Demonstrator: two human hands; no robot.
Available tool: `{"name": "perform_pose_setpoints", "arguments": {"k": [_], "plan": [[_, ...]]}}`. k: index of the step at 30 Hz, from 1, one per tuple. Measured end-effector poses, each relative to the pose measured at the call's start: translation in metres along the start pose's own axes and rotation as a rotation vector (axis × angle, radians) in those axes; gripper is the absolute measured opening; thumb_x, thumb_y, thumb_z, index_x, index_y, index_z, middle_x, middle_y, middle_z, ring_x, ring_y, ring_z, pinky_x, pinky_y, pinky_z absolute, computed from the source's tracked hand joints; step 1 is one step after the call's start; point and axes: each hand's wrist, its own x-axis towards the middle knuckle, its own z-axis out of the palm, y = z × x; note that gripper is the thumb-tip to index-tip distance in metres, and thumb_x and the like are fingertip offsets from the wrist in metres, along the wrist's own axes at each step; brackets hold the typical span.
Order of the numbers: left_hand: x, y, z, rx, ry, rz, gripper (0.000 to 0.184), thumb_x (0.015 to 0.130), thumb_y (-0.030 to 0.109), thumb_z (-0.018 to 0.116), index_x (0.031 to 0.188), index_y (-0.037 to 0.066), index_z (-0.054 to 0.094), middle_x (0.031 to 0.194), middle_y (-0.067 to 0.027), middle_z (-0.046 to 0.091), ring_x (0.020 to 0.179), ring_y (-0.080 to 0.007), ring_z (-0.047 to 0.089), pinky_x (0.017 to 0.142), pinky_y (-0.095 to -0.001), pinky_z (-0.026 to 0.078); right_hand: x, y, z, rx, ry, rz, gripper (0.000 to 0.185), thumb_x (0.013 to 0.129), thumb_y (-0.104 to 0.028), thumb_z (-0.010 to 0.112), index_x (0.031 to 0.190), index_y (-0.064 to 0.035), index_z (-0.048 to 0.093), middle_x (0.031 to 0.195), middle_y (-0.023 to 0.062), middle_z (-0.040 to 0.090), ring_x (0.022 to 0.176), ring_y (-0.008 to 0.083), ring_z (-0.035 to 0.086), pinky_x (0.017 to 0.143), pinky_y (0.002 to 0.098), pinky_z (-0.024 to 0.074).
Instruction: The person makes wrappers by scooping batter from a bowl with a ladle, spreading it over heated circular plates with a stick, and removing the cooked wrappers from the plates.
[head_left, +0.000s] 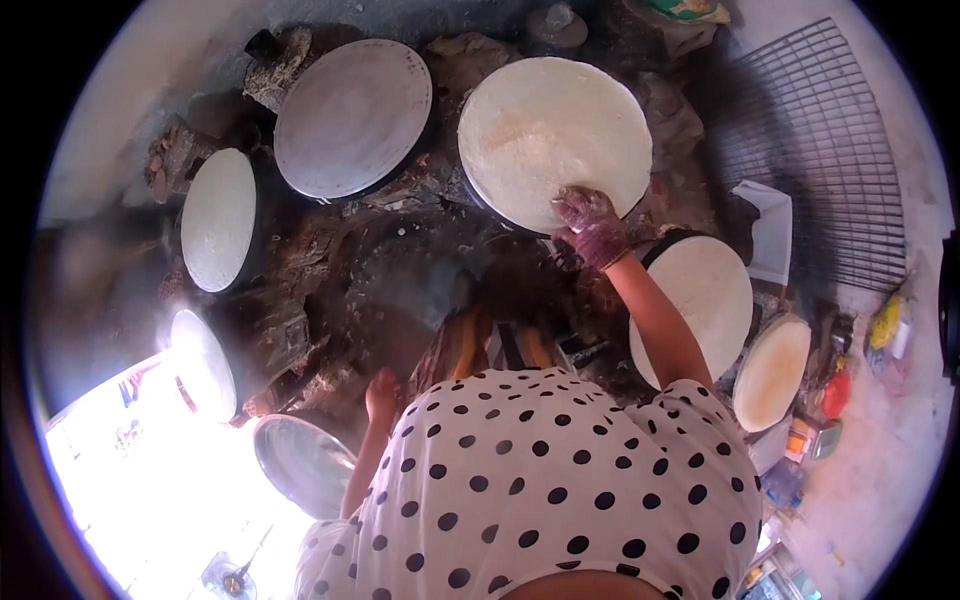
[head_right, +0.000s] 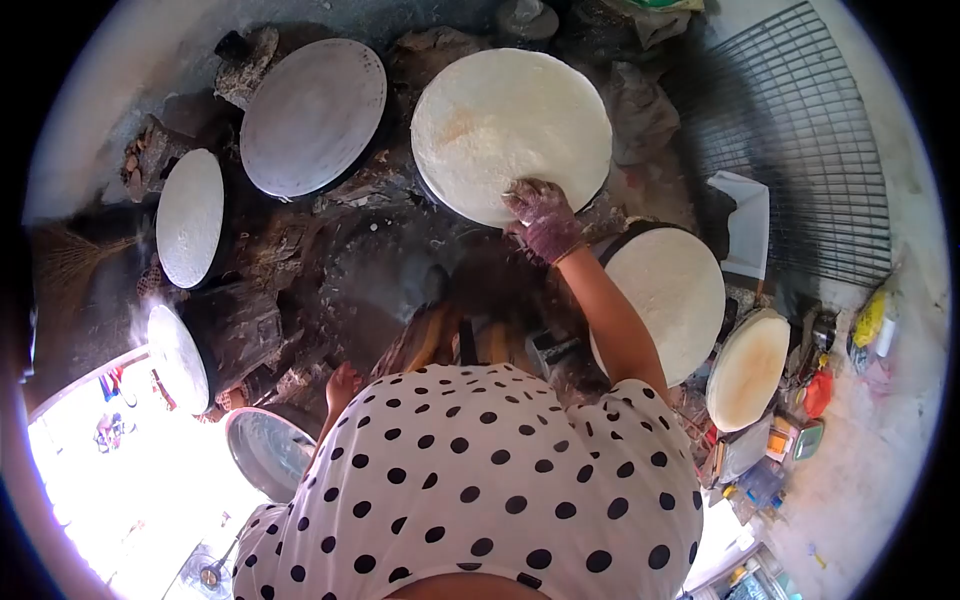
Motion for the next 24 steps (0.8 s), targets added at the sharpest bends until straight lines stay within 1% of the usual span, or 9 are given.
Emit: {"name": "perform_pose_setpoints", "arguments": {"k": [4, 6, 9, 11, 15, 17, 19, 21, 24], "plan": [[0.000, -0.006, -0.001, -0.078, 0.002, -0.016, 0.030, 0.089, 0.022, 0.049, 0.114, 0.010, 0.059, 0.094, -0.0099, 0.065, 0.076, -0.0195, 0.066, 0.065, -0.0343, 0.052, 0.003, -0.001, -0.003, -0.027, -0.050, -0.084, 0.027, 0.076, -0.026, 0.064, 0.099, -0.0116, 0.062, 0.105, 0.0070, 0.061, 0.101, 0.0277, 0.056, 0.088, 0.0436, 0.0429], [0.020, -0.046, -0.001, 0.002, -0.042, 0.094, 0.032, 0.092, 0.019, 0.047, 0.121, 0.007, 0.054, 0.097, -0.0062, 0.064, 0.076, -0.0134, 0.064, 0.058, -0.0250, 0.049, 0.003, -0.002, -0.004, -0.081, -0.084, -0.110, 0.025, 0.077, -0.023, 0.064, 0.099, -0.0106, 0.062, 0.103, 0.0082, 0.062, 0.101, 0.0284, 0.056, 0.088, 0.0437, 0.0435], [0.012, -0.022, 0.000, 0.098, 0.040, 0.078, 0.028, 0.088, 0.020, 0.048, 0.111, 0.010, 0.060, 0.094, -0.0098, 0.066, 0.076, -0.0213, 0.066, 0.068, -0.0348, 0.052, 0.005, 0.001, 0.009, 0.149, 0.238, 0.136, 0.022, 0.081, -0.026, 0.062, 0.097, -0.0112, 0.063, 0.098, 0.0071, 0.064, 0.093, 0.0238, 0.060, 0.082, 0.0390, 0.0461], [0.010, -0.016, 0.000, 0.035, 0.039, 0.067, 0.028, 0.087, 0.020, 0.049, 0.110, 0.009, 0.061, 0.094, -0.0099, 0.066, 0.075, -0.0214, 0.066, 0.067, -0.0349, 0.052, 0.013, 0.015, 0.019, 0.840, 0.683, 0.796, 0.019, 0.085, -0.023, 0.059, 0.096, -0.0084, 0.065, 0.089, 0.0097, 0.067, 0.081, 0.0235, 0.064, 0.074, 0.0358, 0.0483], [0.009, -0.008, 0.002, -0.042, 0.043, 0.121, 0.026, 0.087, 0.020, 0.049, 0.107, 0.009, 0.061, 0.091, -0.0096, 0.065, 0.073, -0.0213, 0.065, 0.065, -0.0348, 0.051, 0.028, 0.063, -0.027, 0.510, 0.747, 1.099, 0.022, 0.080, -0.026, 0.067, 0.088, -0.0049, 0.068, 0.082, 0.0109, 0.068, 0.073, 0.0192, 0.063, 0.068, 0.0333, 0.0486], [0.014, -0.008, 0.003, -0.056, 0.032, 0.093, 0.026, 0.086, 0.020, 0.050, 0.107, 0.009, 0.061, 0.090, -0.0094, 0.065, 0.072, -0.0205, 0.064, 0.064, -0.0339, 0.051, 0.023, 0.092, -0.038, 0.698, 1.046, 1.048, 0.027, 0.079, -0.023, 0.069, 0.086, 0.0022, 0.068, 0.081, 0.0095, 0.068, 0.069, 0.0190, 0.060, 0.070, 0.0323, 0.0476], [0.024, -0.010, 0.001, -0.057, 0.001, 0.088, 0.026, 0.086, 0.020, 0.051, 0.107, 0.009, 0.061, 0.089, -0.0091, 0.065, 0.070, -0.0198, 0.064, 0.062, -0.0329, 0.051, 0.013, 0.112, -0.089, 0.706, 1.163, 1.246, 0.017, 0.080, -0.016, 0.070, 0.085, 0.0001, 0.068, 0.079, 0.0069, 0.065, 0.075, 0.0131, 0.058, 0.072, 0.0282, 0.0469], [0.037, -0.021, 0.000, 0.405, 0.006, 0.405, 0.026, 0.085, 0.019, 0.052, 0.107, 0.009, 0.062, 0.085, -0.0072, 0.064, 0.069, -0.0172, 0.063, 0.061, -0.0314, 0.050, -0.030, 0.154, -0.130, 0.649, 1.316, 1.137, 0.023, 0.082, -0.017, 0.068, 0.094, 0.0020, 0.066, 0.092, 0.0089, 0.065, 0.082, 0.0158, 0.059, 0.074, 0.0282, 0.0469], [0.075, -0.028, 0.010, -0.246, -0.212, 0.137, 0.019, 0.084, 0.016, 0.056, 0.101, 0.009, 0.062, 0.083, -0.0045, 0.064, 0.069, -0.0149, 0.061, 0.060, -0.0288, 0.049, -0.114, 0.171, -0.222, 0.460, 1.570, 1.238, 0.034, 0.078, -0.023, 0.067, 0.097, 0.0051, 0.062, 0.093, 0.0120, 0.065, 0.080, 0.0221, 0.058, 0.076, 0.0322, 0.0458]]}}
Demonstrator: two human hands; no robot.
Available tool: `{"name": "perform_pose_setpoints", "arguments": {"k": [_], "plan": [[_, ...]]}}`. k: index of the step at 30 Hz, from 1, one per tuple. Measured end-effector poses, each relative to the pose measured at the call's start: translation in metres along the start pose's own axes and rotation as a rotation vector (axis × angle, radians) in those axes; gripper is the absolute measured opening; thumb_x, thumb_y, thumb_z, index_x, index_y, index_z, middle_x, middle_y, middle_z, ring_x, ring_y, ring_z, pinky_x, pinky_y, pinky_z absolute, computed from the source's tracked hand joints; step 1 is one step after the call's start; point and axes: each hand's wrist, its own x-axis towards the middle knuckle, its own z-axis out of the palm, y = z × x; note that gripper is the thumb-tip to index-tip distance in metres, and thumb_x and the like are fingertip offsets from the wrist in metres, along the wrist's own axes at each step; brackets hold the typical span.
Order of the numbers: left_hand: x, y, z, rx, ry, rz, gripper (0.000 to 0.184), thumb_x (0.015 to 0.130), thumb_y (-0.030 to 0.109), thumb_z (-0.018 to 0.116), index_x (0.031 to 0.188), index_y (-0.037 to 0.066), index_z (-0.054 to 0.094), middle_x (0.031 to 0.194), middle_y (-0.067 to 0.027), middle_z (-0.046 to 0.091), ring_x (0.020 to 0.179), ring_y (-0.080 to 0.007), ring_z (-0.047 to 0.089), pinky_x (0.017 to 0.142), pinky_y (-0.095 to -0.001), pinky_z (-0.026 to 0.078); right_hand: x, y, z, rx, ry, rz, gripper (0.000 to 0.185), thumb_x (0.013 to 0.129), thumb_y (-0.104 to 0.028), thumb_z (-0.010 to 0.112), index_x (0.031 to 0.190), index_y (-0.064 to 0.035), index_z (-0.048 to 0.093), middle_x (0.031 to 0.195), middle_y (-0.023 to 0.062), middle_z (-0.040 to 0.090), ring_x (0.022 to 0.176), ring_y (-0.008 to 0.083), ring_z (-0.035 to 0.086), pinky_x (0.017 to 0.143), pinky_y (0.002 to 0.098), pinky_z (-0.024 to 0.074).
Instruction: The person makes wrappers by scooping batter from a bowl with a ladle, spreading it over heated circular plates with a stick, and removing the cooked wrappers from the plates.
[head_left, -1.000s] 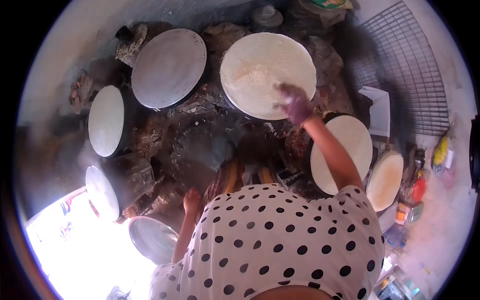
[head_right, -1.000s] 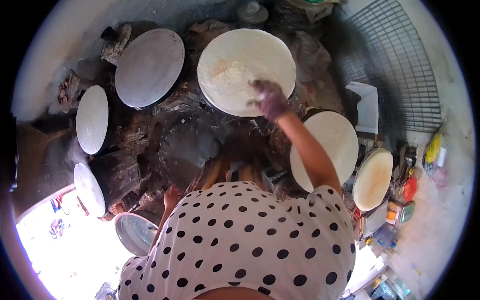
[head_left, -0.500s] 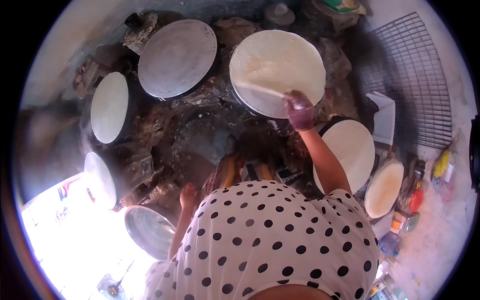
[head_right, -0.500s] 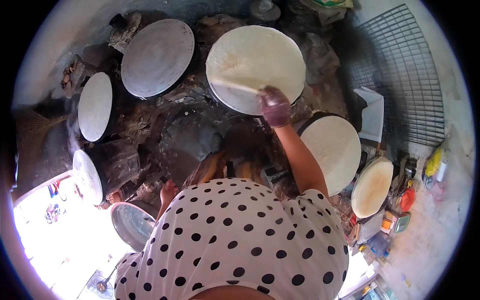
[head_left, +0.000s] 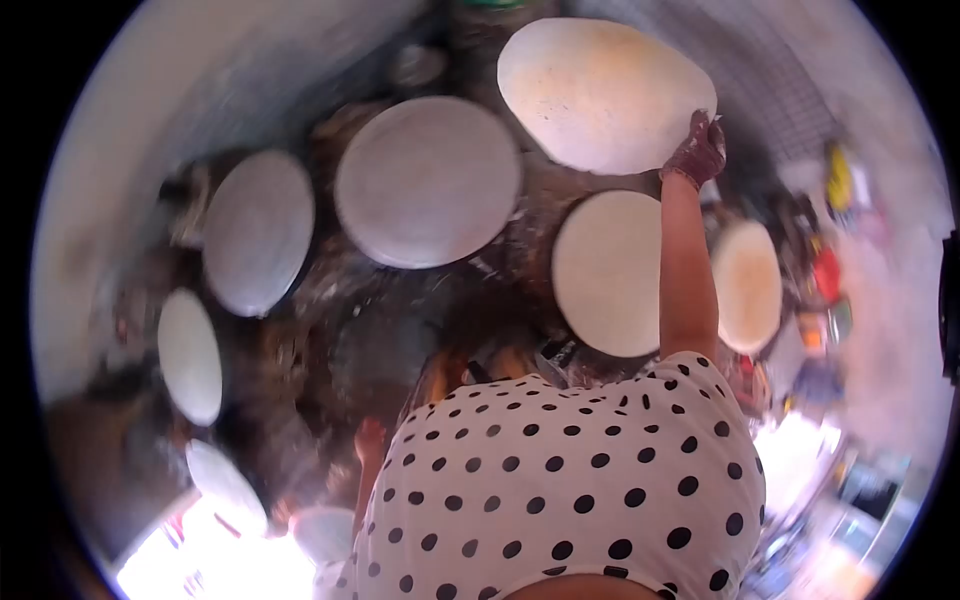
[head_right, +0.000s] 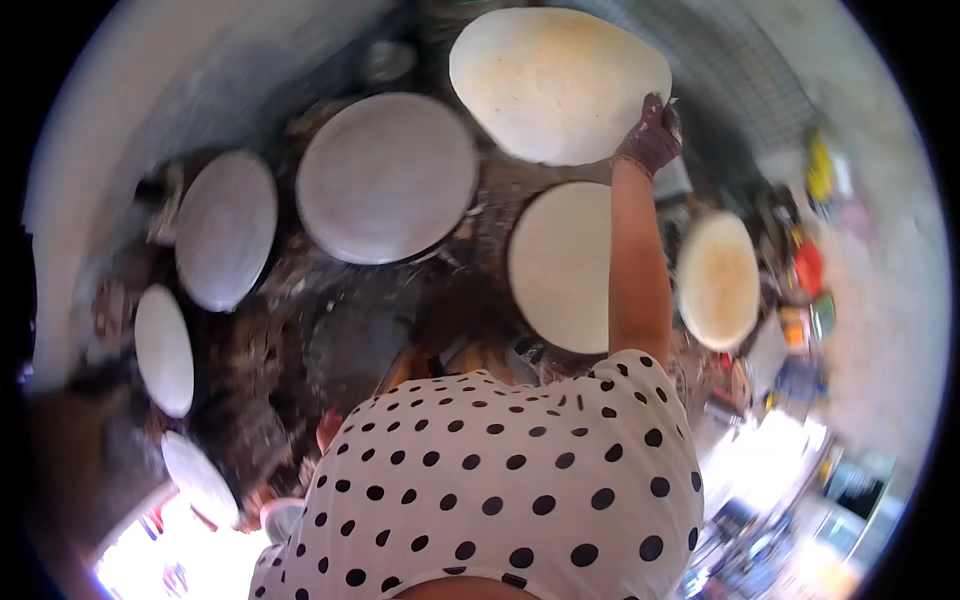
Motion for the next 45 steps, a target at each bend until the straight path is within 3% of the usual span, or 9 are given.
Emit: {"name": "perform_pose_setpoints", "arguments": {"k": [3, 12, 15, 16, 19, 26, 31, 39, 45], "plan": [[0.016, 0.048, 0.017, 0.736, -0.076, 0.306, 0.010, 0.086, 0.013, 0.056, 0.093, 0.007, 0.059, 0.083, -0.0030, 0.063, 0.069, -0.0136, 0.060, 0.058, -0.0262, 0.049, 0.119, 0.073, -0.137, 0.222, 0.153, -0.062, 0.039, 0.079, -0.025, 0.066, 0.104, 0.0035, 0.061, 0.095, 0.0126, 0.065, 0.081, 0.0223, 0.060, 0.075, 0.0326, 0.0473], [0.064, 0.135, 0.115, 0.501, -0.397, 0.198, 0.016, 0.091, 0.013, 0.050, 0.102, 0.004, 0.057, 0.086, -0.0045, 0.061, 0.071, -0.0120, 0.061, 0.056, -0.0248, 0.048, 0.112, 0.163, -0.442, 0.305, 0.791, 0.335, 0.047, 0.082, -0.031, 0.063, 0.115, 0.0017, 0.055, 0.102, 0.0119, 0.064, 0.087, 0.0245, 0.063, 0.073, 0.0335, 0.0522], [0.026, 0.189, 0.158, 0.697, -0.427, 0.263, 0.025, 0.093, 0.015, 0.049, 0.113, 0.003, 0.057, 0.090, -0.0067, 0.063, 0.070, -0.0115, 0.062, 0.057, -0.0242, 0.049, 0.074, 0.150, -0.470, -1.658, 0.000, 0.695, 0.049, 0.083, -0.035, 0.060, 0.118, -0.0014, 0.055, 0.108, 0.0106, 0.064, 0.093, 0.0247, 0.063, 0.075, 0.0335, 0.0518], [0.008, 0.208, 0.176, 0.727, -0.452, 0.375, 0.029, 0.093, 0.016, 0.049, 0.118, 0.002, 0.056, 0.091, -0.0071, 0.063, 0.071, -0.0120, 0.062, 0.057, -0.0242, 0.049, 0.067, 0.158, -0.474, -1.712, -0.079, 0.754, 0.051, 0.084, -0.042, 0.056, 0.117, -0.0030, 0.057, 0.113, 0.0073, 0.064, 0.098, 0.0237, 0.063, 0.075, 0.0331, 0.0519], [0.024, 0.199, 0.175, 0.639, -0.506, 0.458, 0.037, 0.093, 0.016, 0.050, 0.126, 0.001, 0.051, 0.096, -0.0089, 0.064, 0.074, -0.0134, 0.063, 0.060, -0.0243, 0.049, 0.071, 0.231, -0.505, -0.775, 0.539, 1.113, 0.057, 0.084, -0.049, 0.051, 0.115, -0.0024, 0.060, 0.115, 0.0078, 0.063, 0.099, 0.0246, 0.063, 0.078, 0.0366, 0.0510], [-0.005, 0.243, 0.209, 0.822, -0.542, 0.435, 0.038, 0.093, 0.016, 0.047, 0.128, 0.001, 0.049, 0.101, -0.0091, 0.063, 0.080, -0.0149, 0.064, 0.068, -0.0258, 0.050, 0.077, 0.258, -0.561, -0.645, 0.447, 0.913, 0.055, 0.082, -0.047, 0.057, 0.112, -0.0020, 0.063, 0.100, 0.0160, 0.067, 0.090, 0.0240, 0.065, 0.077, 0.0385, 0.0490], [-0.009, 0.256, 0.221, 0.901, -0.687, 0.402, 0.040, 0.094, 0.018, 0.046, 0.129, -0.002, 0.047, 0.102, -0.0114, 0.062, 0.083, -0.0157, 0.063, 0.069, -0.0263, 0.050, 0.007, 0.127, -0.558, -0.952, 0.613, 0.660, 0.030, 0.086, -0.032, 0.057, 0.102, -0.0075, 0.065, 0.096, 0.0183, 0.066, 0.085, 0.0310, 0.065, 0.072, 0.0410, 0.0493], [0.053, 0.170, 0.225, 0.944, -0.973, 0.201, 0.040, 0.092, 0.019, 0.049, 0.126, -0.001, 0.049, 0.098, -0.0103, 0.064, 0.075, -0.0142, 0.062, 0.061, -0.0238, 0.048, -0.297, 0.100, -0.686, -1.731, -0.181, 0.661, 0.038, 0.090, -0.033, 0.045, 0.118, -0.0092, 0.056, 0.119, 0.0134, 0.058, 0.093, 0.0307, 0.062, 0.082, 0.0398, 0.0484], [-0.008, 0.150, 0.307, 1.032, -1.166, 0.363, 0.038, 0.094, 0.020, 0.047, 0.127, 0.003, 0.050, 0.099, -0.0098, 0.065, 0.077, -0.0140, 0.062, 0.066, -0.0249, 0.049, -0.357, 0.057, -0.723, -0.617, 0.720, 0.826, 0.041, 0.085, -0.040, 0.058, 0.073, -0.0027, 0.068, 0.065, 0.0112, 0.063, 0.066, 0.0213, 0.057, 0.067, 0.0353, 0.0432]]}}
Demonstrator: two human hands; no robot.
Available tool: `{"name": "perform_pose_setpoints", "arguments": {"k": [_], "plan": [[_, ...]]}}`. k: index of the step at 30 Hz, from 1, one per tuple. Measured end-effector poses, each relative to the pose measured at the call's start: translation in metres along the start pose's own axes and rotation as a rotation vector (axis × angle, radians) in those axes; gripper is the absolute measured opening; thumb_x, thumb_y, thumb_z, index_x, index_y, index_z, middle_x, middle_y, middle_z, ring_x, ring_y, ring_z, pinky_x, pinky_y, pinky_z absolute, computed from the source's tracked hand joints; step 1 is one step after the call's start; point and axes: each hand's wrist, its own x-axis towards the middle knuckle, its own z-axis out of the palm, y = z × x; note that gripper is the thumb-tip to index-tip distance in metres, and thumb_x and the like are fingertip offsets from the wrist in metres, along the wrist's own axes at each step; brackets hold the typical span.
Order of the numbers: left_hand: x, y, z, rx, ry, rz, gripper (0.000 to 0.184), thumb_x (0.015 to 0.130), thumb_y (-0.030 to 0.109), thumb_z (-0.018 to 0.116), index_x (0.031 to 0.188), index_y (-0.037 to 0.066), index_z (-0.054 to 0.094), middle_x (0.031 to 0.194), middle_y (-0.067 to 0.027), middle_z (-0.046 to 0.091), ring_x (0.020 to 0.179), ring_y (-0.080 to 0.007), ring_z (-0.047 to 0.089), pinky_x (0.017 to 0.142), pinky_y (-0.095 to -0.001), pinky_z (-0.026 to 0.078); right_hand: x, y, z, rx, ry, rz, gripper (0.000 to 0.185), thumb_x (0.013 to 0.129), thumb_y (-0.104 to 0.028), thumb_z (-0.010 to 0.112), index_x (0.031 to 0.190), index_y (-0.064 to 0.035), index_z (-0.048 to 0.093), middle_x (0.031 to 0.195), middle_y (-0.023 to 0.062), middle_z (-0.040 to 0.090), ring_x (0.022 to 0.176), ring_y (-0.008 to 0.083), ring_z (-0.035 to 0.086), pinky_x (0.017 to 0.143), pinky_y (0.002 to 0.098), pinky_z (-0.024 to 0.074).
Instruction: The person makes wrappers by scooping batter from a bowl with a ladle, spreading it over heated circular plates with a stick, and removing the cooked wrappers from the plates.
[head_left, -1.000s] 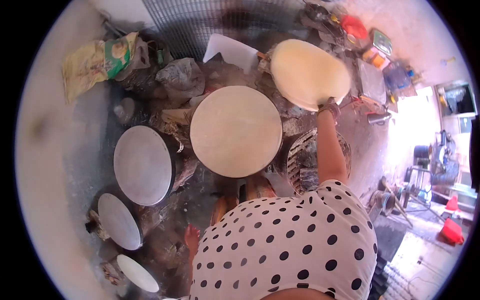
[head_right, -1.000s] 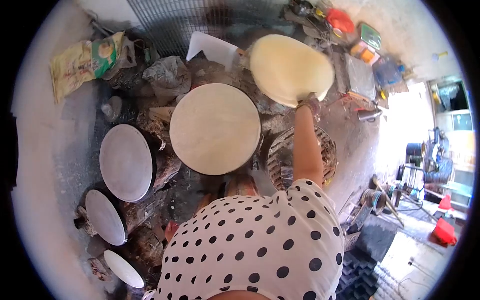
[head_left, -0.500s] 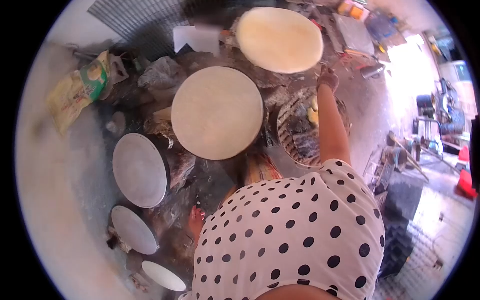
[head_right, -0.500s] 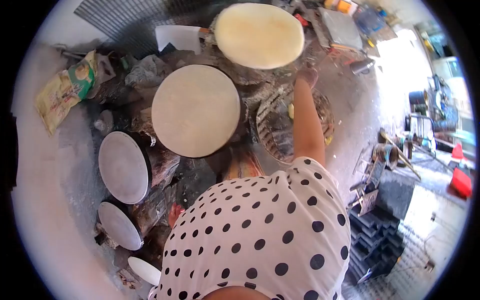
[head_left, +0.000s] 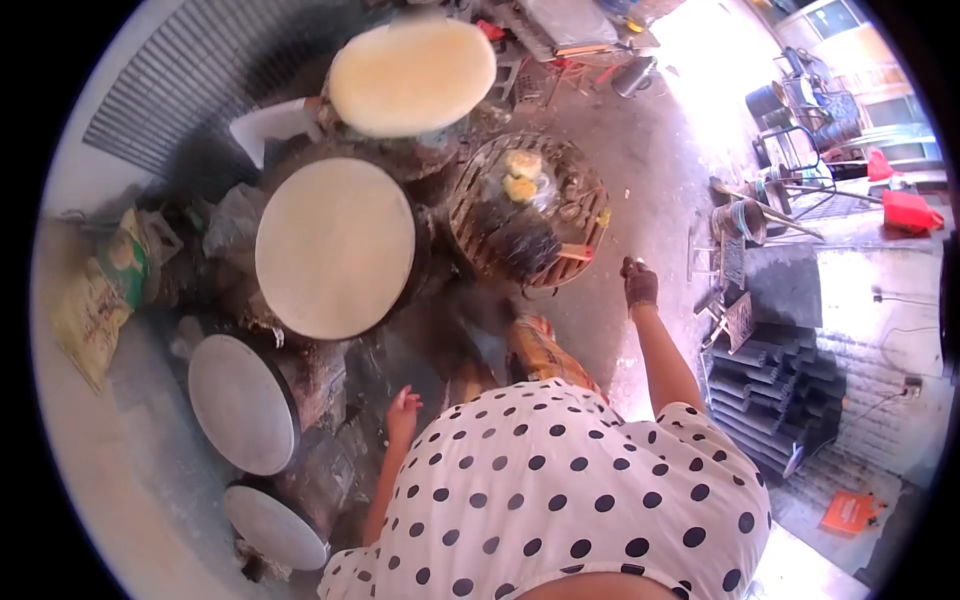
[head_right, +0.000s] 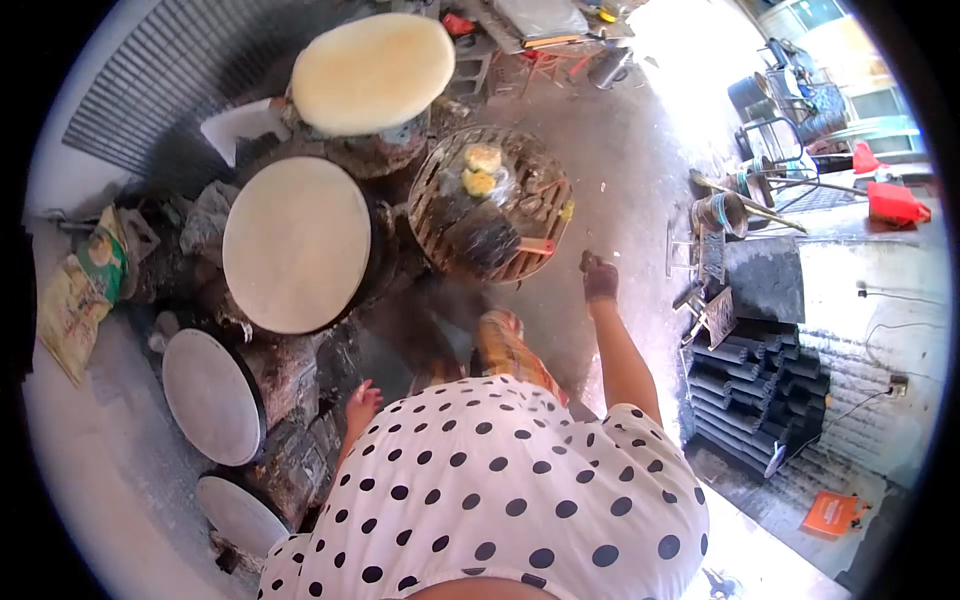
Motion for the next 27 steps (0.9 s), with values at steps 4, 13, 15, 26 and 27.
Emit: {"name": "perform_pose_setpoints", "arguments": {"k": [4, 13, 15, 26, 27], "plan": [[0.023, 0.084, 0.051, 0.042, -0.023, 0.054, 0.039, 0.094, 0.023, 0.047, 0.128, 0.003, 0.050, 0.100, -0.0096, 0.065, 0.079, -0.0139, 0.062, 0.070, -0.0247, 0.049, 0.031, -0.023, -0.004, -0.084, -0.025, -0.028, 0.043, 0.082, -0.044, 0.061, 0.074, -0.0014, 0.067, 0.065, 0.0103, 0.061, 0.065, 0.0191, 0.054, 0.067, 0.0348, 0.0427], [0.038, 0.127, 0.211, -0.070, 0.182, -0.143, 0.042, 0.096, 0.024, 0.048, 0.131, 0.003, 0.045, 0.107, -0.0080, 0.061, 0.086, -0.0134, 0.060, 0.072, -0.0245, 0.048, 0.240, -0.090, 0.026, -0.317, -0.548, -0.339, 0.022, 0.087, -0.014, 0.049, 0.105, -0.0136, 0.062, 0.095, 0.0083, 0.064, 0.083, 0.0250, 0.060, 0.072, 0.0340, 0.0491], [0.035, 0.167, 0.259, -0.225, 0.303, -0.157, 0.043, 0.096, 0.025, 0.048, 0.133, 0.004, 0.044, 0.110, -0.0087, 0.060, 0.090, -0.0143, 0.059, 0.077, -0.0261, 0.049, 0.236, -0.052, 0.049, -0.503, -0.651, -0.727, 0.024, 0.086, -0.014, 0.049, 0.107, -0.0141, 0.061, 0.098, 0.0072, 0.063, 0.086, 0.0234, 0.060, 0.076, 0.0336, 0.0487], [0.063, 0.258, 0.335, -0.330, 0.412, -0.212, 0.047, 0.095, 0.024, 0.050, 0.136, 0.004, 0.040, 0.122, -0.0095, 0.052, 0.097, -0.0159, 0.058, 0.082, -0.0288, 0.048, 0.181, -0.093, 0.070, -0.803, -0.971, -0.971, 0.041, 0.081, -0.027, 0.058, 0.120, -0.0135, 0.054, 0.118, 0.0132, 0.055, 0.107, 0.0316, 0.053, 0.090, 0.0445, 0.0425], [0.063, 0.258, 0.340, -0.332, 0.409, -0.209, 0.047, 0.095, 0.024, 0.050, 0.136, 0.003, 0.040, 0.121, -0.0095, 0.052, 0.097, -0.0158, 0.058, 0.082, -0.0288, 0.048, 0.186, -0.080, 0.073, -0.693, -0.962, -0.967, 0.045, 0.081, -0.028, 0.059, 0.122, -0.0134, 0.052, 0.119, 0.0131, 0.054, 0.108, 0.0315, 0.053, 0.090, 0.0450, 0.0424]]}}
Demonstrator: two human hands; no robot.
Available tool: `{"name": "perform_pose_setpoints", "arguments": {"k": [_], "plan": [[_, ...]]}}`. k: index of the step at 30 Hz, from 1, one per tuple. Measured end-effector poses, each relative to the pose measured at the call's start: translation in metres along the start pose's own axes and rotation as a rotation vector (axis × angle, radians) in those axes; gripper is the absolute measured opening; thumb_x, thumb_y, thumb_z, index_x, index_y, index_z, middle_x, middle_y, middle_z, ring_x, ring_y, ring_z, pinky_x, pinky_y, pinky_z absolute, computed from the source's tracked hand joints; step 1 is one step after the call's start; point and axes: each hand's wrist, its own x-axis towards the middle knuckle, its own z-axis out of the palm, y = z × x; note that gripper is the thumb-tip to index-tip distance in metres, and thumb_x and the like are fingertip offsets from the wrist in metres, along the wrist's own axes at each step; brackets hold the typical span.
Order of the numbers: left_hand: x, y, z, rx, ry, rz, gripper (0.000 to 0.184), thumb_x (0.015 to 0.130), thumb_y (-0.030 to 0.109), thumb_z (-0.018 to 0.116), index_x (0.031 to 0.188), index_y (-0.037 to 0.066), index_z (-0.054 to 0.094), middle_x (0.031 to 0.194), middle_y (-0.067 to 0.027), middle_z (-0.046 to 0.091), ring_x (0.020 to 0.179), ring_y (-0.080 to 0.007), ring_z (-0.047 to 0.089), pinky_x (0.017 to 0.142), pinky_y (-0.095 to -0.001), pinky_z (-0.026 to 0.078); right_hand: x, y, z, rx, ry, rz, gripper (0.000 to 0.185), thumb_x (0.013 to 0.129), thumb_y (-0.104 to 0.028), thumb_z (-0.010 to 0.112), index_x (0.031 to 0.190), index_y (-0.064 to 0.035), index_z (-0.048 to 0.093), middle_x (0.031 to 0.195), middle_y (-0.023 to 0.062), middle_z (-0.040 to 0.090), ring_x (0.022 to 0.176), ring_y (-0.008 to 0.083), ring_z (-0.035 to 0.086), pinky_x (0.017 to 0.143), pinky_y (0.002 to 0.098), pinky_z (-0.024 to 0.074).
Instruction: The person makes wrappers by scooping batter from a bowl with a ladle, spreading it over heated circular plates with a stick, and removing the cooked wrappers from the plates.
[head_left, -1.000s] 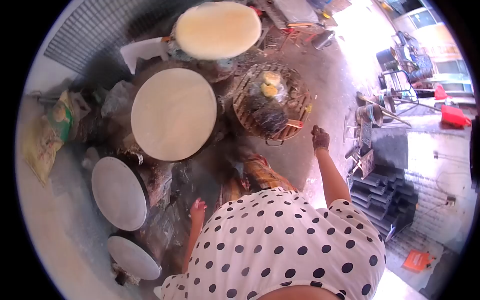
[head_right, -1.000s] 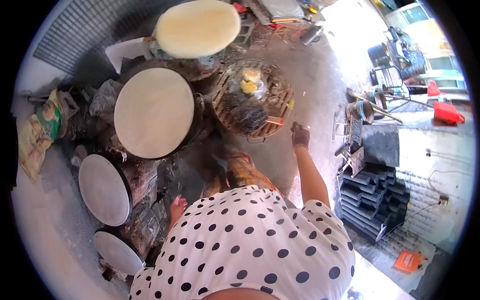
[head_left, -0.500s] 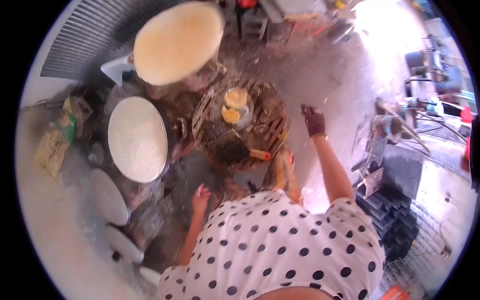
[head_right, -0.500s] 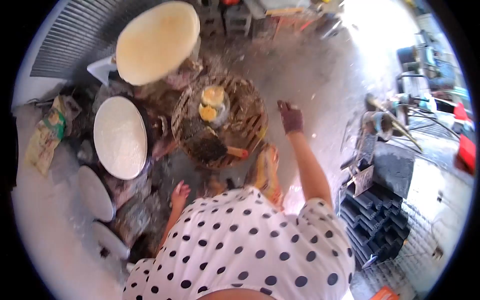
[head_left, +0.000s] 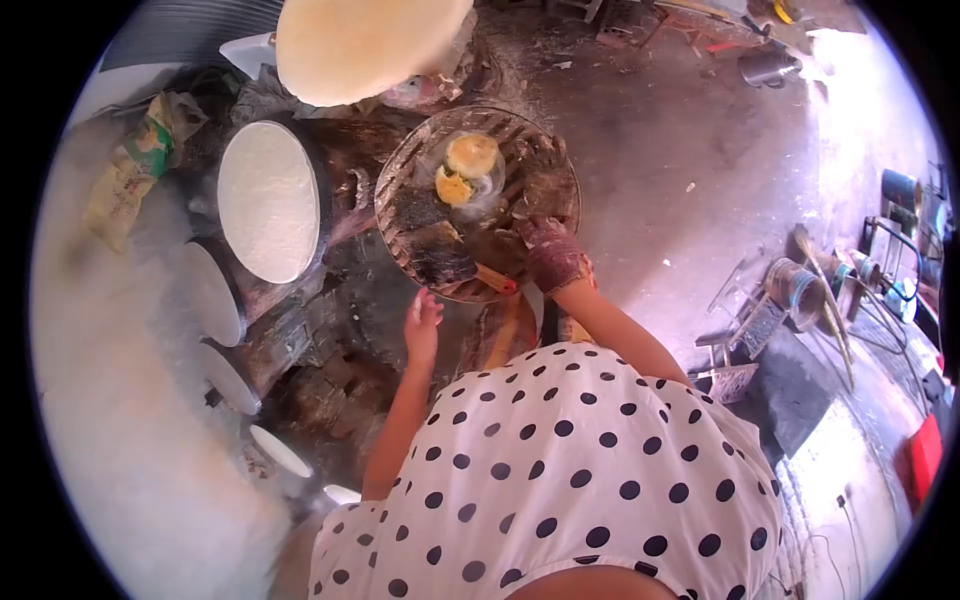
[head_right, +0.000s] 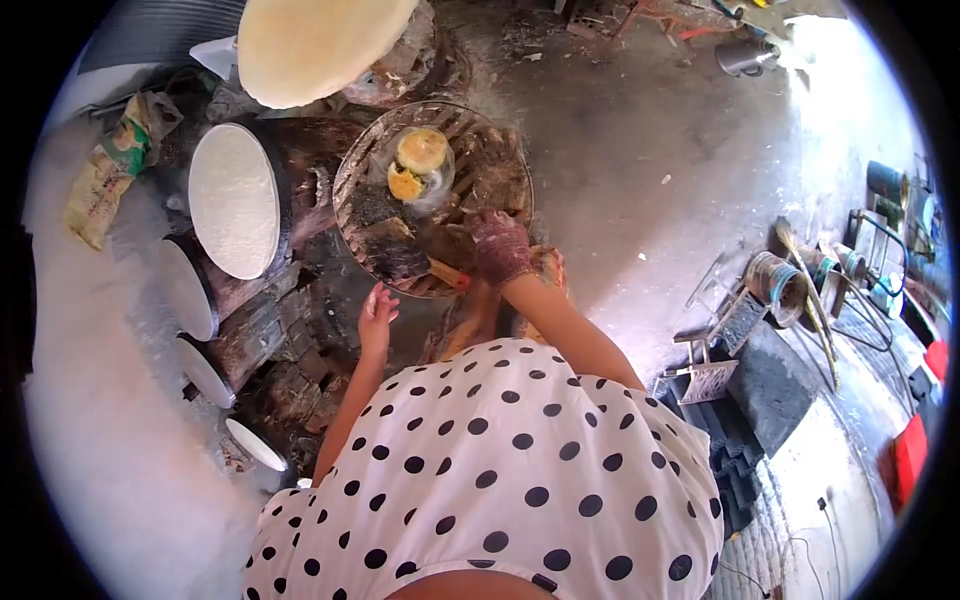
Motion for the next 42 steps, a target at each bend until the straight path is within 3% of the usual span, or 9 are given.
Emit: {"name": "perform_pose_setpoints", "arguments": {"k": [6, 11, 14, 18, 24, 29, 33, 39, 42], "plan": [[-0.026, -0.016, 0.010, -0.066, -0.022, -0.021, 0.047, 0.095, 0.026, 0.051, 0.134, 0.001, 0.041, 0.120, -0.0104, 0.053, 0.096, -0.0157, 0.058, 0.080, -0.0286, 0.049, 0.034, 0.006, -0.055, -0.018, 0.479, 0.259, 0.060, 0.075, -0.036, 0.064, 0.128, -0.0153, 0.044, 0.126, 0.0101, 0.050, 0.109, 0.0346, 0.051, 0.090, 0.0457, 0.0421], [-0.057, -0.004, 0.004, -0.148, -0.006, -0.015, 0.047, 0.095, 0.029, 0.050, 0.132, 0.000, 0.043, 0.118, -0.0109, 0.054, 0.095, -0.0159, 0.059, 0.080, -0.0277, 0.048, 0.073, 0.000, -0.037, -0.271, 0.308, 0.309, 0.052, 0.079, -0.029, 0.061, 0.128, -0.0180, 0.046, 0.129, 0.0118, 0.050, 0.108, 0.0342, 0.053, 0.089, 0.0429, 0.0444], [-0.083, 0.005, -0.023, -0.222, 0.033, 0.015, 0.047, 0.096, 0.030, 0.049, 0.132, 0.000, 0.044, 0.117, -0.0109, 0.055, 0.094, -0.0161, 0.059, 0.081, -0.0280, 0.048, 0.068, 0.022, -0.050, 0.440, 0.151, 0.540, 0.054, 0.082, -0.040, 0.061, 0.123, -0.0063, 0.051, 0.123, 0.0184, 0.053, 0.096, 0.0289, 0.059, 0.076, 0.0354, 0.0503], [-0.085, 0.007, -0.058, -0.352, -0.130, 0.042, 0.048, 0.096, 0.030, 0.048, 0.133, 0.000, 0.043, 0.118, -0.0115, 0.055, 0.096, -0.0167, 0.059, 0.084, -0.0289, 0.047, 0.038, -0.023, -0.052, 1.093, 0.353, 0.095, 0.047, 0.090, -0.039, 0.054, 0.119, -0.0019, 0.055, 0.108, 0.0156, 0.061, 0.090, 0.0247, 0.061, 0.075, 0.0350, 0.0528], [-0.079, 0.048, -0.162, -0.649, -0.389, 0.225, 0.060, 0.094, 0.036, 0.050, 0.140, 0.002, 0.030, 0.128, -0.0106, 0.048, 0.114, -0.0188, 0.049, 0.094, -0.0328, 0.041, 0.002, -0.274, -0.009, 2.071, -0.531, 0.153, 0.052, 0.091, -0.036, 0.054, 0.128, 0.0006, 0.046, 0.125, 0.0149, 0.052, 0.110, 0.0281, 0.055, 0.092, 0.0393, 0.0478], [-0.088, 0.017, -0.290, -0.792, -0.130, 0.384, 0.064, 0.091, 0.039, 0.055, 0.139, 0.002, 0.034, 0.134, -0.0126, 0.045, 0.126, -0.0194, 0.039, 0.100, -0.0314, 0.035, 0.011, -0.418, 0.152, 1.828, -1.012, 0.354, 0.066, 0.085, -0.046, 0.059, 0.132, -0.0032, 0.042, 0.127, 0.0154, 0.051, 0.115, 0.0321, 0.051, 0.099, 0.0460, 0.0417], [-0.057, -0.080, -0.346, -0.945, 0.265, -0.002, 0.048, 0.094, 0.026, 0.051, 0.135, 0.006, 0.037, 0.129, -0.0094, 0.048, 0.117, -0.0215, 0.048, 0.096, -0.0379, 0.040, 0.003, -0.461, 0.260, 1.787, -1.594, 0.649, 0.052, 0.091, -0.043, 0.049, 0.129, -0.0073, 0.045, 0.126, 0.0162, 0.051, 0.111, 0.0327, 0.053, 0.093, 0.0495, 0.0457], [-0.030, -0.141, -0.414, -1.647, 0.341, -0.159, 0.035, 0.095, 0.018, 0.045, 0.126, 0.002, 0.045, 0.125, -0.0145, 0.053, 0.115, -0.0291, 0.051, 0.101, -0.0439, 0.039, -0.009, -0.508, 0.355, 1.070, -1.100, 0.690, 0.048, 0.093, -0.046, 0.041, 0.125, -0.0118, 0.047, 0.123, 0.0140, 0.053, 0.112, 0.0315, 0.052, 0.091, 0.0538, 0.0453], [0.001, -0.152, -0.453, -1.850, 0.216, -0.145, 0.034, 0.095, 0.017, 0.045, 0.125, 0.000, 0.045, 0.124, -0.0157, 0.053, 0.115, -0.0306, 0.052, 0.102, -0.0467, 0.038, 0.025, -0.524, 0.403, 1.413, -1.202, 0.926, 0.041, 0.091, -0.038, 0.049, 0.119, -0.0084, 0.052, 0.120, 0.0135, 0.055, 0.110, 0.0308, 0.053, 0.091, 0.0504, 0.0464]]}}
